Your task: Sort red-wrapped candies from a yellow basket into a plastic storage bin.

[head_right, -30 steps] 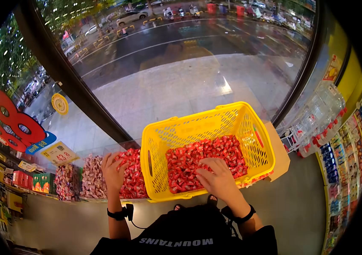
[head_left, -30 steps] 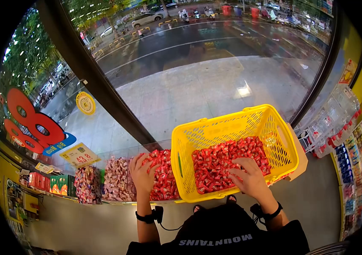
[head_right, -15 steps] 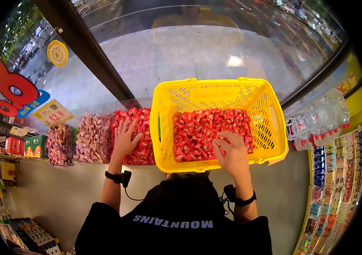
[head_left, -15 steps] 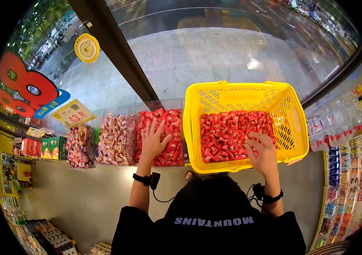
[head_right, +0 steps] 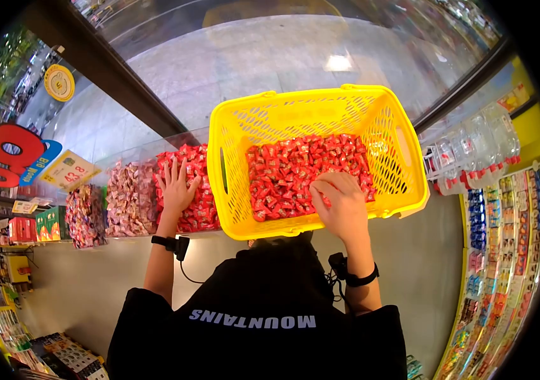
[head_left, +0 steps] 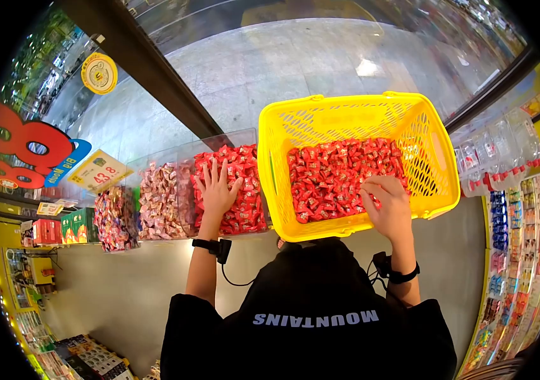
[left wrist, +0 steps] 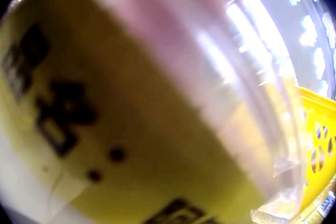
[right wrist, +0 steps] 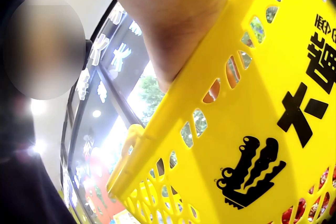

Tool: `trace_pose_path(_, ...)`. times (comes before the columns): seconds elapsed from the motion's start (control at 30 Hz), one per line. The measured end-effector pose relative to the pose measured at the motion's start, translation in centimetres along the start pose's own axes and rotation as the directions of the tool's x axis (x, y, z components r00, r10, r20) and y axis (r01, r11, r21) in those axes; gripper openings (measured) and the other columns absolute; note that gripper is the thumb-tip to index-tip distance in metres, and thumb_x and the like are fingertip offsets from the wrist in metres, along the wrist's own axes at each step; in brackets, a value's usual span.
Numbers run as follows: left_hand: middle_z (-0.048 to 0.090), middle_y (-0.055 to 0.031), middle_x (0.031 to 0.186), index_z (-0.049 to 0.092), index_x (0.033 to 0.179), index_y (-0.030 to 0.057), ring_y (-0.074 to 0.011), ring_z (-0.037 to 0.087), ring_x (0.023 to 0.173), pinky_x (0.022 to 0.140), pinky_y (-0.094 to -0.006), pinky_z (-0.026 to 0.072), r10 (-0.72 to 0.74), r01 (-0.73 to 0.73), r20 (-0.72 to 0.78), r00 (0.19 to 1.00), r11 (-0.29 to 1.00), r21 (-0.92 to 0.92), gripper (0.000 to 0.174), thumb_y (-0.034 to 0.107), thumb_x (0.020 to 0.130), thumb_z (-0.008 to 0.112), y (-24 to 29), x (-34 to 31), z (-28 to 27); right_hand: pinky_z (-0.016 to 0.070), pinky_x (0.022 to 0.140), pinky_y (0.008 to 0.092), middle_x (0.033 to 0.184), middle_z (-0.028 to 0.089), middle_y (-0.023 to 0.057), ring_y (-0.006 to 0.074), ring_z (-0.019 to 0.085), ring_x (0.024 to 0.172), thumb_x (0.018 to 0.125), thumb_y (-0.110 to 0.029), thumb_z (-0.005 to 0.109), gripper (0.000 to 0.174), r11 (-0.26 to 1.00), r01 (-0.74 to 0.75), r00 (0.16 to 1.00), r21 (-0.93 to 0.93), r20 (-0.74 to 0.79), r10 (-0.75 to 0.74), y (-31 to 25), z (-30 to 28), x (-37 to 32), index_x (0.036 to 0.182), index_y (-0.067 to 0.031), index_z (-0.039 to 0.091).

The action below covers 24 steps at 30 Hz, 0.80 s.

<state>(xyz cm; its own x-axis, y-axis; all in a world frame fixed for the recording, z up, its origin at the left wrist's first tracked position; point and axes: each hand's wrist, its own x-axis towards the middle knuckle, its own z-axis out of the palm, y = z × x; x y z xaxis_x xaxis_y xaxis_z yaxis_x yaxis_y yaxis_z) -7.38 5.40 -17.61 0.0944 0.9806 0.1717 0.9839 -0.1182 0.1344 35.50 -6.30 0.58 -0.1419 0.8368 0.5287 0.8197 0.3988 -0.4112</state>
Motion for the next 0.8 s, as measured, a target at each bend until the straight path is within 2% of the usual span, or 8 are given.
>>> trace_pose_path(0.07,0.028,-0.0134,0.175,0.037,0.167,0.0231,-0.0447,0.021,0.161,0.127,-0.0697,0.0071,0.004,0.002,0.101,0.995,0.998,-0.064,0.078,0.062,0.102,0.055,0.2,-0.1,-0.7,0.0557,0.085,0.0427,0.100,0.073,0.0078,0.0305,0.069,0.093,0.084,-0.007,0.082,0.013,1.000,0.007,1.000,0.015,-0.008,-0.006,0.3,0.1,-0.1,0.095,-0.0053,0.077)
trace_pose_path(0.17,0.031,-0.0153,0.174,0.039,0.166,0.0218,-0.0452,0.023,0.160,0.126,-0.0691,0.0104,-0.053,0.058,0.046,0.998,0.991,-0.117,0.072,0.054,0.104,0.058,2.0,0.0,-4.7,0.0560,0.085,0.0420,0.099,0.072,0.0072,0.0303,0.069,0.092,0.083,-0.008,0.083,0.014,0.999,0.032,0.999,0.001,-0.007,-0.032,0.1,-0.1,0.0,0.096,-0.0065,0.077)
trace_pose_path(0.23,0.035,-0.0174,0.171,0.040,0.165,0.0210,-0.0455,0.026,0.159,0.126,-0.0680,0.0127,-0.002,-0.002,-0.012,1.000,0.959,-0.284,0.069,0.048,0.105,0.059,3.8,0.2,-7.8,0.0563,0.085,0.0414,0.100,0.072,0.0072,0.0302,0.069,0.091,0.084,-0.009,0.083,0.015,0.998,0.048,0.998,0.032,0.027,-0.049,0.1,-0.7,0.1,0.098,-0.0074,0.078)
trace_pose_path(0.47,0.044,-0.0195,0.164,0.063,0.144,0.0110,-0.0450,0.033,0.155,0.127,-0.0630,0.0193,0.340,-0.420,-0.256,0.905,0.807,-0.414,0.057,0.033,0.093,0.076,12.6,-0.5,-14.8,0.0570,0.086,0.0430,0.106,0.073,0.0077,0.0310,0.070,0.097,0.085,-0.016,0.082,0.018,0.976,0.208,0.933,0.062,0.286,-0.217,0.5,-7.9,4.7,0.100,-0.0081,0.077)
trace_pose_path(0.6,0.045,-0.0169,0.162,0.072,0.132,0.0151,-0.0460,0.033,0.155,0.128,-0.0625,0.0196,0.451,-0.480,-0.176,0.875,0.761,-0.437,0.049,0.031,0.086,0.082,16.0,-0.9,-15.9,0.0578,0.088,0.0467,0.111,0.074,0.0102,0.0328,0.071,0.105,0.089,-0.023,0.079,0.020,0.970,0.239,0.785,0.034,0.581,-0.214,1.9,-7.7,10.3,0.103,-0.0084,0.078)
trace_pose_path(0.73,0.044,-0.0149,0.163,0.073,0.132,0.0178,-0.0452,0.029,0.156,0.128,-0.0648,0.0145,0.449,-0.452,-0.109,0.887,0.793,-0.408,0.048,0.029,0.087,0.082,16.1,-1.2,-15.6,0.0566,0.090,0.0508,0.107,0.073,0.0123,0.0357,0.069,0.108,0.092,-0.031,0.074,0.027,0.957,0.289,0.562,0.031,0.804,-0.195,6.5,0.6,12.7,0.110,-0.0108,0.077)
trace_pose_path(0.77,0.044,-0.0147,0.162,0.073,0.132,0.0180,-0.0448,0.029,0.157,0.128,-0.0651,0.0133,0.437,-0.437,-0.094,0.894,0.809,-0.394,0.047,0.028,0.087,0.082,16.1,-1.3,-15.6,0.0565,0.092,0.0505,0.110,0.072,0.0140,0.0371,0.069,0.109,0.089,-0.035,0.076,0.035,0.949,0.315,0.395,-0.027,0.913,-0.105,7.3,3.6,13.3,0.116,-0.0114,0.075)
trace_pose_path(0.8,0.044,-0.0132,0.162,0.073,0.133,0.0200,-0.0435,0.026,0.158,0.128,-0.0663,0.0099,0.419,-0.422,-0.098,0.903,0.815,-0.398,0.045,0.028,0.089,0.081,16.0,-1.4,-15.3,0.0565,0.093,0.0513,0.114,0.071,0.0140,0.0376,0.068,0.113,0.088,-0.035,0.077,0.037,0.934,0.352,0.334,-0.059,0.940,-0.066,8.1,6.0,12.7,0.117,-0.0118,0.075)
